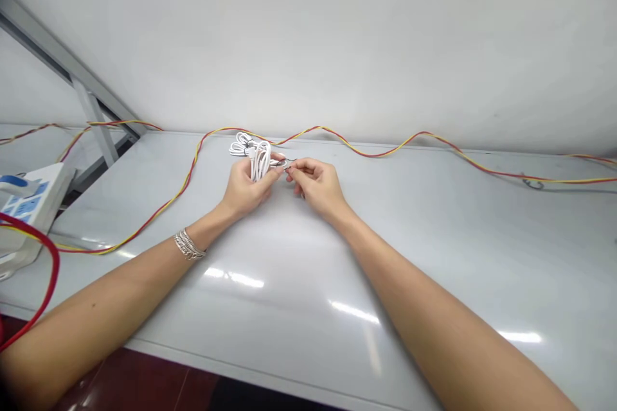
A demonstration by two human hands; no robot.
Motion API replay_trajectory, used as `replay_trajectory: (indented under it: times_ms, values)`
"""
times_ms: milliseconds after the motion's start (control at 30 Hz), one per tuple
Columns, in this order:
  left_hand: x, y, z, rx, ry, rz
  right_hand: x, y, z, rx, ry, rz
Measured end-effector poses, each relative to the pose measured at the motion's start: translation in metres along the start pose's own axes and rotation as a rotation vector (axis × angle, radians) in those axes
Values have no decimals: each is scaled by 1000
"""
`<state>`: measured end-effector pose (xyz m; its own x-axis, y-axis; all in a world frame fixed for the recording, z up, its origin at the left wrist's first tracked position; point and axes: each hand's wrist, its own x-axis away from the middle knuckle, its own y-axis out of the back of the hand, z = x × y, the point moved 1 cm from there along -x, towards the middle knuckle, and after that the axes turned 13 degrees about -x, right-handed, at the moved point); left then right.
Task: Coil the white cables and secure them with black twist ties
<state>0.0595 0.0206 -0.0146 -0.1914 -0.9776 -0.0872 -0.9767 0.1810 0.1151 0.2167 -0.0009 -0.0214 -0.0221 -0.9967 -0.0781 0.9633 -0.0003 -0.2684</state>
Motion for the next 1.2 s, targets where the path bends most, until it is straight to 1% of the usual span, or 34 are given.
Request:
replay_trajectory:
  times_ms: [67, 100, 133, 333, 500, 667, 867, 1000, 1100, 1200]
  values:
    - [2, 1, -1, -196, -173, -10, 0, 0, 0, -15, -6, -13]
    - [3, 1, -1, -272, -237, -13, -1, 0, 0, -20, -11, -18]
    - [3, 1, -1, -309, -268, -20, -1, 0, 0, -22, -15, -22]
    - [2, -1, 3, -295, -248, -98, -1, 0, 0, -25, -35, -28]
    - [3, -1, 3, -425, -355, -91, -1, 1, 0, -41, -41, -30]
    - [3, 0, 4, -470, -353, -74, -1, 1, 0, -29, -44, -34]
    - [3, 1, 6, -586, -367, -106, -1, 0, -2, -16, -17, -49]
    - [1, 1, 8, -629, -377, -101, -1, 0, -4, 12, -4, -47]
    - [-1, 2, 9, -613, -330, -90, -1, 0, -5, 42, 14, -52]
    - [-3, 2, 8, -543, -282, -53, 1, -1, -5, 97, 36, -57]
